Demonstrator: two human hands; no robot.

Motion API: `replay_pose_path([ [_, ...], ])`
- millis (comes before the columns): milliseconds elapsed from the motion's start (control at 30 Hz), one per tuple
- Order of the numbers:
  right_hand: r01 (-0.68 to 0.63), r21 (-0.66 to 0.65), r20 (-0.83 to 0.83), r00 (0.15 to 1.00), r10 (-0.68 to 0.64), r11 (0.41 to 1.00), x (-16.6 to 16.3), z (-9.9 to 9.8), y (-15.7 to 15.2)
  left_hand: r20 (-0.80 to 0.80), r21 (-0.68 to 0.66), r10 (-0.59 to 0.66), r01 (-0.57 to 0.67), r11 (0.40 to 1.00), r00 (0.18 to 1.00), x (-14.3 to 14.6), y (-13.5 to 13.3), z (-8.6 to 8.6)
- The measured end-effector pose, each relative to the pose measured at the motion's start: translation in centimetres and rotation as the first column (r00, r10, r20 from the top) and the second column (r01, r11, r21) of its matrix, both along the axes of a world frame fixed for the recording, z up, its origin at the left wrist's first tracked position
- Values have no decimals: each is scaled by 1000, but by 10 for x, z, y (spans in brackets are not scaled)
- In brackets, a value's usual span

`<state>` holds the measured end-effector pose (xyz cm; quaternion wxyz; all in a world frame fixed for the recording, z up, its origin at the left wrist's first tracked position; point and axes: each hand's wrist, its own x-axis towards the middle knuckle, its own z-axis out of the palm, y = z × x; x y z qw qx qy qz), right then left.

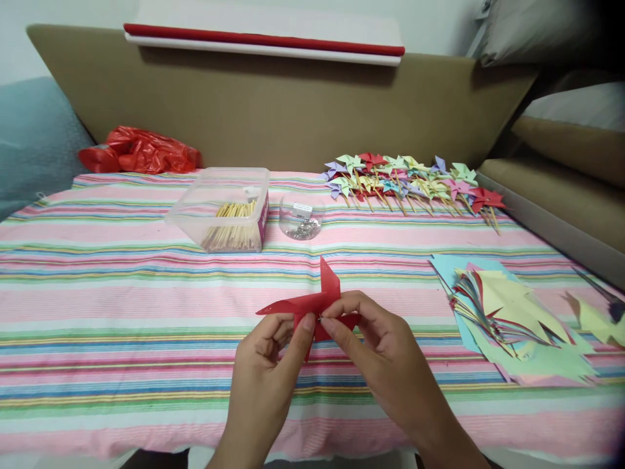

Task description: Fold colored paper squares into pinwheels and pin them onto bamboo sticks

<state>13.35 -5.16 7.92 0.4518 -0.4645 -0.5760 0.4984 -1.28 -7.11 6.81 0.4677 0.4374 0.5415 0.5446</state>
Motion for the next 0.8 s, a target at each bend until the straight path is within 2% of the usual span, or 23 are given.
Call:
replay_pose_path([
  [233,-7,-11,-10,1000,7,1000,3,0,1,73,28,-34,32,999,997,2,2,-4],
  [433,-23,-38,-32,999,22,999,4,2,1,55,36,-13,11,999,998,3,1,-5],
  [667,3,-61,-255,967,-18,998,0,-4,0,62,39,6,-8,999,998,4,2,-7],
  [800,-9,-80,-283,959,-14,997,0,-4,0,54,32,9,-11,999,999,3,2,-7],
])
